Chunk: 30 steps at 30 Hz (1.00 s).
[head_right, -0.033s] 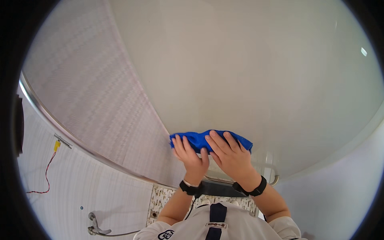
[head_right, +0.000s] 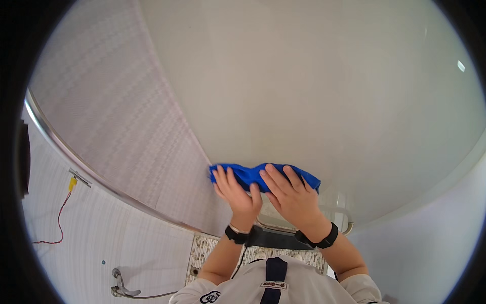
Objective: Using a blue cloth to wipe down the glass door and metal handle of a shower enclosure.
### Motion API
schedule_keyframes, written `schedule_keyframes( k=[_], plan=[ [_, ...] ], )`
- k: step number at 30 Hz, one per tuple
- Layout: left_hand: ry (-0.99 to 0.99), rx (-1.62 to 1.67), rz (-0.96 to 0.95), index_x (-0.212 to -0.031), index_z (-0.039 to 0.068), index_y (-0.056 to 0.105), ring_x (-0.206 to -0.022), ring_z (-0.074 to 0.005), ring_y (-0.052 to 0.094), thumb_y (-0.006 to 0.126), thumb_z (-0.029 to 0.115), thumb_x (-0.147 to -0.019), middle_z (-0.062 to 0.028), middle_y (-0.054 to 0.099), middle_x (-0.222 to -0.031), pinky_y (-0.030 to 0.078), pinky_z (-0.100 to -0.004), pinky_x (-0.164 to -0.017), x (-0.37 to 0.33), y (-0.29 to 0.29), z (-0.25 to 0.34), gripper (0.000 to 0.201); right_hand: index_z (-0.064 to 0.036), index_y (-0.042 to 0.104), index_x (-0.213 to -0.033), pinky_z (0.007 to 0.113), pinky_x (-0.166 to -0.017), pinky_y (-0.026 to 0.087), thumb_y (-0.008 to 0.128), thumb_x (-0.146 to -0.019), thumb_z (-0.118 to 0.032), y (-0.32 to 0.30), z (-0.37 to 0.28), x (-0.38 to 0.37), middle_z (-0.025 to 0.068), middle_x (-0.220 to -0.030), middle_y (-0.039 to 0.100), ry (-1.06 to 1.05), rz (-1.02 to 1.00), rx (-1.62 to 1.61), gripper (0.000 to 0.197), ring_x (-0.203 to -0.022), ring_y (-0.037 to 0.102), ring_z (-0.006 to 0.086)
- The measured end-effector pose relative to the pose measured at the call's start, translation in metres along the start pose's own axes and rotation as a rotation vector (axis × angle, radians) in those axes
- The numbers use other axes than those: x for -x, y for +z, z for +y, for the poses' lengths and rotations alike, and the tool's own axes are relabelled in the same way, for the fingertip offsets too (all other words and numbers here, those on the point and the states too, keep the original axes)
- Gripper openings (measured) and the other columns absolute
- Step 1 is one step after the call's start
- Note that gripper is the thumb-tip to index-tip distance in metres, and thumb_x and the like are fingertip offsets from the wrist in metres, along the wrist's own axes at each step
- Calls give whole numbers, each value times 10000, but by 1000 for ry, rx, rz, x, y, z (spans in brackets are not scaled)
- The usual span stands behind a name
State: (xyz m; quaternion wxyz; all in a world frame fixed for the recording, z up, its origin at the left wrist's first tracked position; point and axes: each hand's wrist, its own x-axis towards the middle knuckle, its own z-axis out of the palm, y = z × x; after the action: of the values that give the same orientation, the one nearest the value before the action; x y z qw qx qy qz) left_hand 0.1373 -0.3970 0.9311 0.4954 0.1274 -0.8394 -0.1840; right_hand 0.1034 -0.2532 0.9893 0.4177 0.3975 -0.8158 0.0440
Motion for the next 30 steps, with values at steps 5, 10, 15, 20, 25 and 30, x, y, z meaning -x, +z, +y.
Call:
schedule_keyframes(
  k=[5, 10, 15, 20, 25, 30],
  plan=[
    [21, -9, 108, -1341, -77, 284, -1343, -473, 168, 487, 229, -852, -296, 227, -1439, 133, -590, -1034, -84, -31, 16, 612, -214, 503, -1314, 389, -1019, 269, 615, -795, -350, -19, 0, -23, -41, -1426, 386, 41, -13, -153, 548, -1327, 294, 230],
    [161, 55, 243, -1325, -66, 339, -1281, -461, 272, 492, 248, -853, -292, 278, -1418, 198, -539, -1040, -98, -38, 18, 587, -194, 499, -1318, 412, -1012, 268, 611, -794, -363, -20, -3, -30, -18, -1437, 376, 52, 23, -155, 562, -1341, 273, 259],
    [166, -44, 208, -1314, -62, 371, -1263, -449, 296, 509, 251, -841, -285, 316, -1402, 206, -541, -1028, -78, -31, 16, 584, -195, 497, -1319, 438, -1002, 266, 594, -800, -379, -13, -1, -22, -14, -1437, 376, 38, 38, -87, 560, -1346, 261, 267],
    [167, -4, 225, -1305, -47, 392, -1255, -443, 311, 527, 237, -828, -273, 329, -1403, 212, -530, -1019, -97, -43, 29, 571, -211, 508, -1308, 449, -1003, 252, 589, -801, -377, -17, -1, -21, -16, -1439, 374, 71, 23, -116, 540, -1350, 255, 269],
    [169, 15, 163, -1276, -47, 411, -1231, -442, 331, 533, 246, -832, -270, 341, -1395, 219, -530, -1015, -81, -41, 24, 546, -212, 503, -1311, 456, -998, 258, 588, -802, -378, -12, 1, -14, -14, -1443, 367, 79, 32, -81, 542, -1346, 258, 274],
    [200, 23, 218, -1261, -46, 421, -1218, -442, 337, 534, 255, -841, -277, 361, -1377, 237, -518, -1011, -99, -47, 35, 529, -212, 503, -1310, 462, -994, 258, 590, -803, -374, -18, 1, -14, -14, -1440, 370, 88, 17, -116, 540, -1339, 264, 273]
  ],
)
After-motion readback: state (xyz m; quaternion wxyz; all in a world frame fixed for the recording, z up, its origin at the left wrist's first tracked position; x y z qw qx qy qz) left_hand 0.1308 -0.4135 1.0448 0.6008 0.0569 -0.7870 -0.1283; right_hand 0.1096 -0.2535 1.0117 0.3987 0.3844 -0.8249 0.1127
